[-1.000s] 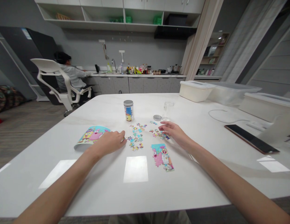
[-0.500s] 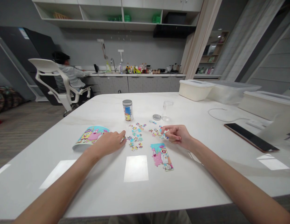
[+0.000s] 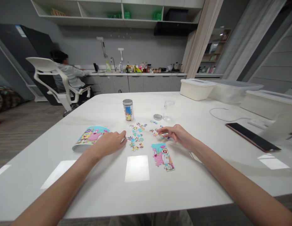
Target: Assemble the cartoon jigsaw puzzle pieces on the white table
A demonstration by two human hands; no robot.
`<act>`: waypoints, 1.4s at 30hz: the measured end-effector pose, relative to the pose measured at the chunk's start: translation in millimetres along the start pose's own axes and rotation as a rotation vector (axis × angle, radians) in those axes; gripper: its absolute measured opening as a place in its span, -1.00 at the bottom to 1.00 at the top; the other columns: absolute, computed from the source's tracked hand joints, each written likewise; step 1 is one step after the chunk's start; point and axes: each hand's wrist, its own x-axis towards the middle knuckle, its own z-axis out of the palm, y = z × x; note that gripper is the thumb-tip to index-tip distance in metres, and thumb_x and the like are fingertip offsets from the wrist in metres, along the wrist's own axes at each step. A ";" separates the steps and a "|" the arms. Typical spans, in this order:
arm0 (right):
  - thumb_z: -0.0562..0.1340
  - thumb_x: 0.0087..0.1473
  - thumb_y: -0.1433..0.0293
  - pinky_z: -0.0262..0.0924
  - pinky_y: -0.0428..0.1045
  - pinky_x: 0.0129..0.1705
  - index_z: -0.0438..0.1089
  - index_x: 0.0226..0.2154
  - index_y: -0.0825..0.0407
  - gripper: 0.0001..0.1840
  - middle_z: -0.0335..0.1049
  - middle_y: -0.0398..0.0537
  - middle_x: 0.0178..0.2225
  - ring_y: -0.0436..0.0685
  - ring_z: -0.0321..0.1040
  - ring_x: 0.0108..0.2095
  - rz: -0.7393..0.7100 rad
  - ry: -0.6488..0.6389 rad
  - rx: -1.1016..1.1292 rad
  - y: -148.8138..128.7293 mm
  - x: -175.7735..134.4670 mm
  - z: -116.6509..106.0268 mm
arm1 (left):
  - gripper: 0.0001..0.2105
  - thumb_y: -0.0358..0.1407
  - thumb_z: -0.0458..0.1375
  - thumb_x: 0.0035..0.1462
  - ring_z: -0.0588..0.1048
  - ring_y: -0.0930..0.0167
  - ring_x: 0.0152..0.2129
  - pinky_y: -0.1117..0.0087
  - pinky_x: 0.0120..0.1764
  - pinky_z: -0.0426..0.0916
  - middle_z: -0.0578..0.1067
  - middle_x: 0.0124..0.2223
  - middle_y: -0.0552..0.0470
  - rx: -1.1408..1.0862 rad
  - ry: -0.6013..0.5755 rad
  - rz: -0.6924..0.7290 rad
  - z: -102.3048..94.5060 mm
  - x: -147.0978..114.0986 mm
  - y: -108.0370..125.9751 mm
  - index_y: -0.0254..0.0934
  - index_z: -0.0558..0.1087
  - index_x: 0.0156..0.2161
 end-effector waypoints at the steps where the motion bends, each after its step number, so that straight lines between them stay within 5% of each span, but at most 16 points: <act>1: 0.17 -0.19 0.48 0.24 0.04 -0.10 0.17 -0.95 0.03 -0.58 0.50 0.13 -0.21 0.21 0.35 -0.11 0.002 0.007 -0.006 0.9 0.3 -0.3 | -0.62 -0.13 -0.23 0.26 0.52 0.18 -0.44 0.24 -0.37 0.30 0.52 -0.38 -0.19 -0.005 0.001 -0.004 0.3 0.0 -0.1 -0.30 0.33 -0.10; 6: 0.17 -0.11 0.47 0.28 -0.01 -0.18 0.21 -0.90 0.05 -0.58 0.50 0.15 -0.23 0.18 0.38 -0.16 0.014 0.073 0.067 1.4 3.2 0.0 | -0.62 -0.13 -0.22 0.26 0.53 0.18 -0.43 0.24 -0.36 0.30 0.52 -0.38 -0.19 -0.007 -0.002 -0.022 1.3 -0.2 0.7 -0.30 0.32 -0.07; 9: 0.11 0.06 0.38 0.28 -0.08 -0.34 0.39 -0.69 0.09 -0.64 0.50 0.09 -0.36 0.04 0.40 -0.39 0.103 0.123 0.185 0.7 5.7 0.0 | -0.61 -0.15 -0.24 0.26 0.53 0.17 -0.42 0.24 -0.36 0.30 0.52 -0.39 -0.19 0.005 -0.009 -0.010 0.8 -0.3 1.4 -0.32 0.32 -0.06; 12: 0.09 0.15 0.31 -0.01 -0.17 -0.68 0.44 -0.40 0.07 -0.73 0.24 -0.23 -0.71 -0.12 0.01 -0.77 0.170 0.064 0.245 2.2 6.2 -2.4 | -0.62 -0.16 -0.24 0.26 0.52 0.19 -0.43 0.26 -0.38 0.30 0.51 -0.40 -0.18 0.013 -0.011 0.001 0.0 -0.3 1.4 -0.33 0.32 -0.07; 14: 0.10 0.16 0.29 -0.27 -0.16 -0.75 0.37 -0.46 0.06 -0.74 -0.01 -0.36 -0.81 -0.14 -0.29 -0.81 0.164 -0.013 0.241 4.2 5.6 -4.5 | -0.63 -0.16 -0.24 0.27 0.52 0.21 -0.44 0.28 -0.38 0.29 0.51 -0.41 -0.17 0.016 -0.005 0.010 -0.3 0.0 1.1 -0.32 0.33 -0.08; 16: 0.10 0.16 0.28 -0.35 -0.13 -0.73 0.16 -0.66 0.05 -0.60 -0.09 -0.35 -0.83 -0.14 -0.35 -0.80 0.160 -0.067 0.233 5.9 4.8 -5.9 | -0.64 -0.17 -0.23 0.27 0.52 0.22 -0.46 0.29 -0.38 0.29 0.51 -0.42 -0.15 0.016 0.000 0.016 -0.1 0.3 0.8 -0.31 0.32 -0.08; 20: 0.10 0.13 0.27 -0.33 -0.11 -0.71 -0.17 -0.73 0.00 -0.46 -0.13 -0.30 -0.86 -0.12 -0.32 -0.77 0.171 -0.102 0.238 5.0 3.5 -4.8 | -0.66 -0.17 -0.21 0.27 0.52 0.24 -0.45 0.30 -0.38 0.29 0.50 -0.43 -0.13 0.008 0.000 0.007 0.2 0.5 0.5 -0.29 0.32 -0.09; 26: 0.14 0.02 0.40 -0.29 -0.17 -0.74 0.27 -0.42 0.05 -0.95 0.03 -0.36 -0.76 -0.14 -0.28 -0.77 0.191 0.000 0.308 0.2 4.2 -1.3 | -0.66 -0.18 -0.22 0.27 0.51 0.24 -0.48 0.28 -0.39 0.29 0.50 -0.44 -0.14 -0.014 0.003 0.009 -3.4 -0.9 2.7 -0.29 0.34 -0.14; 30: 0.18 -0.10 0.57 -0.01 -0.22 -0.70 0.27 -0.31 0.05 -0.77 0.22 -0.27 -0.62 -0.13 0.02 -0.70 0.180 0.076 0.363 2.2 7.0 -0.2 | -0.63 -0.16 -0.24 0.27 0.51 0.24 -0.47 0.28 -0.37 0.30 0.50 -0.43 -0.16 -0.006 -0.005 0.003 -4.5 -1.3 3.5 -0.29 0.36 -0.17; 33: 0.15 -0.18 0.67 0.28 -0.17 -0.47 0.28 -0.29 0.03 -0.65 0.31 -0.17 -0.48 -0.07 0.27 -0.53 0.151 0.142 0.404 4.7 9.2 0.2 | -0.62 -0.16 -0.25 0.27 0.51 0.23 -0.46 0.27 -0.36 0.30 0.51 -0.42 -0.16 -0.005 -0.011 0.012 -3.6 -0.9 2.9 -0.29 0.36 -0.19; 38: 0.10 -0.33 0.72 0.31 -0.10 -0.24 0.31 -0.33 0.00 -0.55 0.29 -0.15 -0.40 -0.04 0.32 -0.40 0.064 0.202 0.427 7.3 10.9 -3.0 | -0.61 -0.15 -0.26 0.27 0.50 0.21 -0.47 0.26 -0.38 0.29 0.51 -0.43 -0.17 -0.014 0.004 0.017 -2.5 -1.0 2.5 -0.31 0.33 -0.11; 42: 0.04 -0.46 0.69 0.25 -0.07 -0.34 0.31 -0.33 -0.01 -0.46 0.28 -0.16 -0.37 -0.02 0.29 -0.39 0.020 0.219 0.373 9.2 11.3 -6.9 | -0.62 -0.13 -0.23 0.26 0.51 0.22 -0.46 0.28 -0.37 0.29 0.51 -0.43 -0.17 -0.007 0.010 0.010 -1.2 -1.0 2.2 -0.31 0.32 -0.09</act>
